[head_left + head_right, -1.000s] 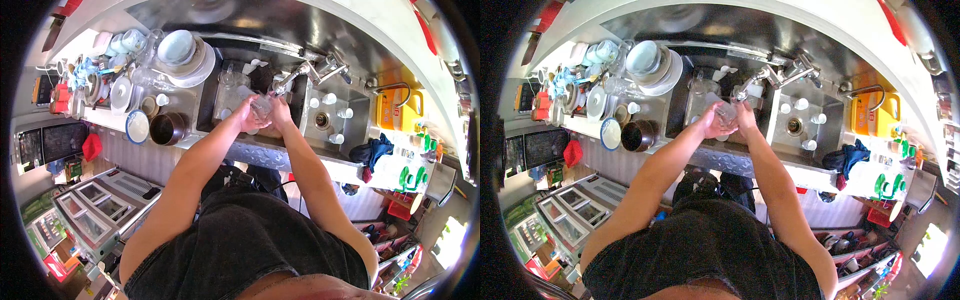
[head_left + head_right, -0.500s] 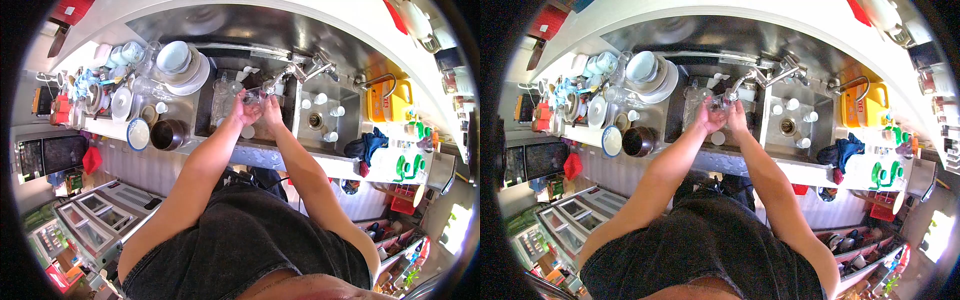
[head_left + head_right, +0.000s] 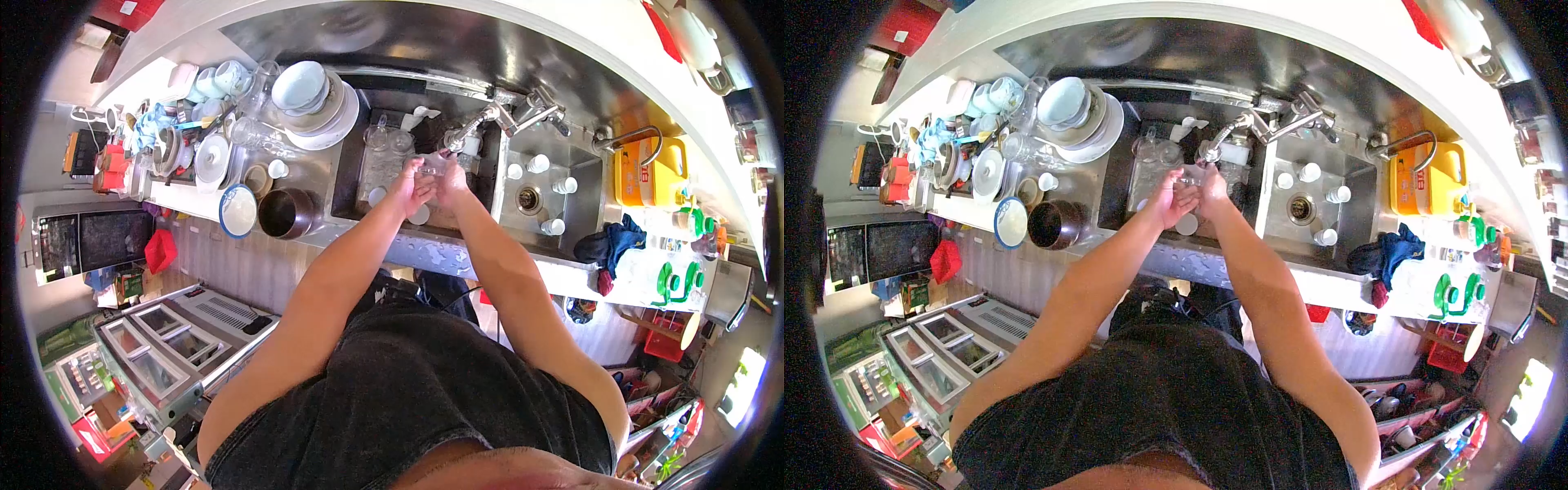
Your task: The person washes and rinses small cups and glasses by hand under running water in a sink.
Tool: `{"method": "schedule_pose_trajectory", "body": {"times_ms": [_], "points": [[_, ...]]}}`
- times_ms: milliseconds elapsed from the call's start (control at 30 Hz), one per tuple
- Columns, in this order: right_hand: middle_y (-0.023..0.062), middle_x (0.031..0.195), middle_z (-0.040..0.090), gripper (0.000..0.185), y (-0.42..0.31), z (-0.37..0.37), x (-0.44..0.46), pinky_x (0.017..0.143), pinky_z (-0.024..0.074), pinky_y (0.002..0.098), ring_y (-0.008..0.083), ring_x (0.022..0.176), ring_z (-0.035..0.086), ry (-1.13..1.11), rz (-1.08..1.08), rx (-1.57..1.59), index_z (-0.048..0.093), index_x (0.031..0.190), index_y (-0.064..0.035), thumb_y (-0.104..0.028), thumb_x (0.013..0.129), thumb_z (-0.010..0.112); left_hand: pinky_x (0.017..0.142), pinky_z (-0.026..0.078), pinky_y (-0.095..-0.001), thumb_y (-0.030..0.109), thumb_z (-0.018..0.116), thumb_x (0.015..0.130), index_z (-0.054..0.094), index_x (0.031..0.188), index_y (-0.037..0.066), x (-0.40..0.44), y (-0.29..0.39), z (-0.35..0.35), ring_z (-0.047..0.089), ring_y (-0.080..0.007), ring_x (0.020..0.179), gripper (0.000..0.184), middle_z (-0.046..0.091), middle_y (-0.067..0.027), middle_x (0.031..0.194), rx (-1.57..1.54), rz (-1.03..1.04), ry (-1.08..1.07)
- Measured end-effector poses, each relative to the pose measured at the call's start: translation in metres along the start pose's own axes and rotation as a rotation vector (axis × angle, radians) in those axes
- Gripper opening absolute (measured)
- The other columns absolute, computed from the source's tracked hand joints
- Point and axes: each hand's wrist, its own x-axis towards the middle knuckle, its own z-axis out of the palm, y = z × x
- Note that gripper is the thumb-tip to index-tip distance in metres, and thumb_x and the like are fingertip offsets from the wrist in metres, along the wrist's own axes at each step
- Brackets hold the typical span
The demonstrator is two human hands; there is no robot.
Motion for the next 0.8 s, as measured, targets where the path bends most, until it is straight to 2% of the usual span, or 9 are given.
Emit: {"method": "schedule_pose_trajectory", "body": {"times_ms": [133, 200, 233, 333, 367, 567, 633, 733, 800], "points": [[0.0143, 0.106, 0.06, 0.054, 0.001, -0.001, -0.001, 0.077, 0.0509, 0.0404, 0.0269, 0.086, 0.06, 0.17, 0.02, 0.074, 0.053, 0.117, -0.0052, -0.047, 0.096, 0.026, 0.071, 0.053, -0.0378, 0.042, 0.073, 0.072, 0.051, 0.095, 0.005, 0.002, 0.001, -0.004, 0.062, -0.0252, 0.073, 0.049, 0.062, -0.0125, 0.084, 0.205, 0.205, -0.131], [0.0118, 0.106, 0.059, 0.05, 0.007, -0.008, 0.001, 0.078, 0.05, 0.0394, 0.0256, 0.09, 0.059, 0.23, 0.019, -0.011, 0.054, 0.115, -0.0059, -0.046, 0.096, 0.03, 0.077, 0.051, -0.0379, 0.041, 0.076, 0.07, 0.047, 0.11, 0.002, -0.001, 0.001, -0.006, 0.062, -0.0249, 0.08, 0.062, 0.062, -0.0128, 0.092, 0.887, 0.765, 0.105], [0.0107, 0.103, 0.059, 0.046, 0.011, -0.011, -0.002, 0.077, 0.0502, 0.0391, 0.0242, 0.088, 0.06, 0.201, 0.009, 0.053, 0.053, 0.114, -0.0075, -0.045, 0.095, 0.034, 0.077, 0.051, -0.0379, 0.041, 0.076, 0.07, 0.047, 0.11, 0.002, -0.002, 0.002, -0.006, 0.062, -0.0249, 0.08, 0.062, 0.062, -0.0128, 0.092, 0.888, 0.765, 0.105], [0.009, 0.101, 0.058, 0.043, 0.017, -0.041, 0.004, 0.075, 0.051, 0.04, 0.0204, 0.081, 0.06, 0.074, 0.04, -0.011, 0.05, 0.115, -0.011, -0.047, 0.094, 0.04, 0.082, 0.049, -0.0403, 0.036, 0.079, 0.066, 0.045, 0.115, 0.006, -0.014, 0.008, 0.001, 0.063, -0.0324, 0.095, 0.067, 0.063, -0.0168, 0.105, 1.493, 1.002, 0.051], [0.0075, 0.102, 0.061, 0.043, 0.016, -0.04, -0.001, 0.075, 0.0516, 0.0405, 0.0211, 0.085, 0.062, 0.071, 0.012, 0.042, 0.051, 0.116, -0.012, -0.048, 0.095, 0.039, 0.084, 0.049, -0.0413, 0.036, 0.081, 0.064, 0.044, 0.118, 0.008, -0.021, 0.011, 0.01, 0.061, -0.0355, 0.098, 0.071, 0.062, -0.0189, 0.108, 1.512, 0.866, 0.013], [0.0097, 0.098, 0.06, 0.049, 0.012, -0.042, -0.007, 0.079, 0.051, 0.0394, 0.0215, 0.088, 0.061, -0.028, -0.053, 0.213, 0.051, 0.116, -0.0116, -0.053, 0.093, 0.038, 0.094, 0.044, -0.0402, 0.035, 0.08, 0.065, 0.039, 0.131, 0.009, -0.032, 0.006, 0.023, 0.055, -0.0344, 0.112, 0.083, 0.054, -0.0203, 0.123, 1.464, 0.923, -0.074], [0.0088, 0.107, 0.06, 0.051, 0.01, -0.041, -0.008, 0.085, 0.0487, 0.041, 0.023, 0.097, 0.059, -0.027, -0.029, 0.28, 0.051, 0.12, -0.0148, -0.055, 0.094, 0.033, 0.096, 0.042, -0.0399, 0.035, 0.08, 0.066, 0.037, 0.133, 0.009, -0.025, 0.004, 0.017, 0.053, -0.0336, 0.115, 0.084, 0.052, -0.0199, 0.126, 1.444, 0.911, -0.114], [0.0054, 0.109, 0.063, 0.056, 0.008, -0.036, -0.008, 0.082, 0.0493, 0.0376, 0.0203, 0.097, 0.06, -0.036, 0.013, 0.221, 0.055, 0.116, -0.0144, -0.06, 0.089, 0.04, 0.099, 0.039, -0.0393, 0.031, 0.079, 0.067, 0.035, 0.135, 0.008, -0.014, 0.006, 0.006, 0.05, -0.0314, 0.119, 0.084, 0.049, -0.0187, 0.13, 1.405, 0.861, -0.178], [0.0049, 0.11, 0.062, 0.06, 0.006, -0.031, -0.009, 0.083, 0.0479, 0.0377, 0.0206, 0.098, 0.059, -0.057, 0.042, 0.215, 0.055, 0.118, -0.0161, -0.065, 0.088, 0.035, 0.1, 0.038, -0.0388, 0.028, 0.078, 0.068, 0.035, 0.135, 0.007, -0.012, 0.013, 0.004, 0.049, -0.0299, 0.12, 0.082, 0.048, -0.0179, 0.131, 1.388, 0.824, -0.204]]}}
